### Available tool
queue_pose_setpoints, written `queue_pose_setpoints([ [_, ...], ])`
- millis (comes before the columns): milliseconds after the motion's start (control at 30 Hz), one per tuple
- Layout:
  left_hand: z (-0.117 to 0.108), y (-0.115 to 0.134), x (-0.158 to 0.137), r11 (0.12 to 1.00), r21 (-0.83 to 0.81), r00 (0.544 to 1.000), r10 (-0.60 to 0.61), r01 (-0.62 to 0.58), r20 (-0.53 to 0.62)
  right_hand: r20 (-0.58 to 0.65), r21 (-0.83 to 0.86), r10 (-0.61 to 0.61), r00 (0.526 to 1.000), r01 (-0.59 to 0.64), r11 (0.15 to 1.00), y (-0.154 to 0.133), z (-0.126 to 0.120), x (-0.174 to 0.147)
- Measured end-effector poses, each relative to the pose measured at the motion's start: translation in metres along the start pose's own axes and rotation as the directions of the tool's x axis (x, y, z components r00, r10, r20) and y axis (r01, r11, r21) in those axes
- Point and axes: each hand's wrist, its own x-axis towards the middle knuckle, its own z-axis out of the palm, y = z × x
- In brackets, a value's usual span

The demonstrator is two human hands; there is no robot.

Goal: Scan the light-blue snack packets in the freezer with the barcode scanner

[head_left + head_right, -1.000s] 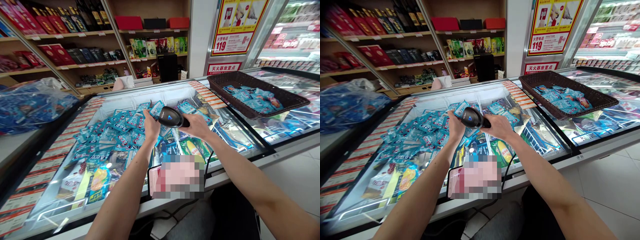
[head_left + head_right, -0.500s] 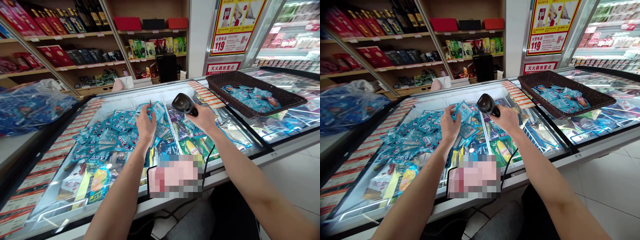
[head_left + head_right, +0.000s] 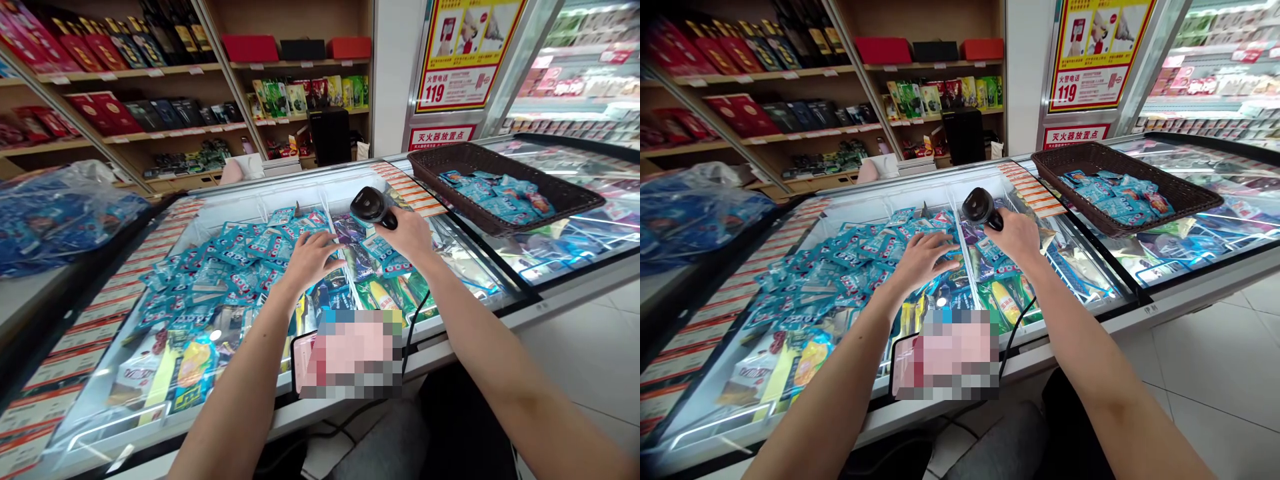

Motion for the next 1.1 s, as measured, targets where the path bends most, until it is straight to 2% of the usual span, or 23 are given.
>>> queue_pose_setpoints([
  [100,0.004,-0.009,-0.003,0.999,0.02,0.999,-0.028,0.027,0.027,-0.013,0.02,0.018,1.0,-0.018,1.0,0.004,-0.001,0.002],
  [267,0.003,-0.024,-0.008,0.994,0.06,0.994,-0.087,0.092,-0.069,-0.043,0.06,0.022,0.999,-0.019,0.998,0.01,0.001,0.003],
  [400,0.003,-0.024,-0.007,0.992,0.073,0.988,-0.096,0.106,-0.125,-0.062,0.09,0.033,0.997,-0.028,0.996,0.016,-0.001,0.005],
  [633,0.003,-0.013,0.001,0.994,0.103,1.0,-0.022,0.021,0.002,-0.05,0.141,0.11,0.993,-0.102,0.985,0.04,-0.009,0.007],
  [767,0.001,-0.008,0.004,0.992,0.116,0.999,-0.038,0.039,-0.01,-0.061,0.209,0.129,0.99,-0.114,0.971,0.052,-0.008,0.006],
  [933,-0.005,0.015,0.014,0.999,0.008,0.999,-0.035,0.035,0.005,-0.072,0.261,0.189,0.979,-0.164,0.951,0.055,-0.008,0.008],
  [1100,-0.002,0.067,0.048,0.984,-0.181,0.989,0.021,0.006,0.145,-0.083,0.313,0.21,0.974,-0.174,0.934,0.055,-0.013,0.009],
])
